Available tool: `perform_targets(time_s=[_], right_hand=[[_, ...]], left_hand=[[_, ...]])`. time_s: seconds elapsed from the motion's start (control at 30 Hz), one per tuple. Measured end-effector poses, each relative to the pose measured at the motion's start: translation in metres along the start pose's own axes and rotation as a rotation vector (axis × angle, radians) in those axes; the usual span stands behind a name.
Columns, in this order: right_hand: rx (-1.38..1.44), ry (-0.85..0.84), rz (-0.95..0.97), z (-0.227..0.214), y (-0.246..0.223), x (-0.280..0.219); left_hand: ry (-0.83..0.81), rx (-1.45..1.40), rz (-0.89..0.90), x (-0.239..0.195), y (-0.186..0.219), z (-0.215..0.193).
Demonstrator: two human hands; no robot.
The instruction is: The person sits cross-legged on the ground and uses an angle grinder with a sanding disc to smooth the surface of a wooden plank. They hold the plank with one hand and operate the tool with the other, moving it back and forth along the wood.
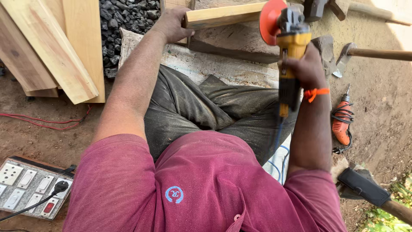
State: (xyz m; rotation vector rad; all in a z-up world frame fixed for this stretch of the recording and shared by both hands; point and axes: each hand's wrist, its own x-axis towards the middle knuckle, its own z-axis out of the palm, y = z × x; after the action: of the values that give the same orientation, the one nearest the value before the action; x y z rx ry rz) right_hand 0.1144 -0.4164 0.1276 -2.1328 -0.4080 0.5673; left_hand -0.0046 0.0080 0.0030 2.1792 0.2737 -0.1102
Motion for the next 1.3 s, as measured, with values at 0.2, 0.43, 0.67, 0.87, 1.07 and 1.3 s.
perform_targets(time_s=[0.2,0.43,0.67,0.87,1.07,1.3], right_hand=[[-0.143,-0.063,0.025,0.025,-0.045,0.048],[-0.444,-0.147,0.105,0.065,-0.075,0.054],[-0.332,-0.032,0.239,0.046,-0.092,0.049],[-0.559,-0.125,0.052,0.079,-0.109,0.049],[-0.524,-0.232,0.051,0.112,-0.124,0.050],[-0.470,-0.181,0.108,0.099,-0.126,0.043]], left_hand=[[0.000,0.022,0.002,0.002,0.009,0.001],[0.040,0.051,0.113,0.005,0.003,0.003],[0.020,0.040,0.086,0.012,-0.007,0.013],[0.086,0.106,0.171,0.012,-0.009,0.013],[0.007,0.019,0.038,0.006,0.004,0.006],[-0.012,0.034,0.048,0.012,-0.002,0.010]])
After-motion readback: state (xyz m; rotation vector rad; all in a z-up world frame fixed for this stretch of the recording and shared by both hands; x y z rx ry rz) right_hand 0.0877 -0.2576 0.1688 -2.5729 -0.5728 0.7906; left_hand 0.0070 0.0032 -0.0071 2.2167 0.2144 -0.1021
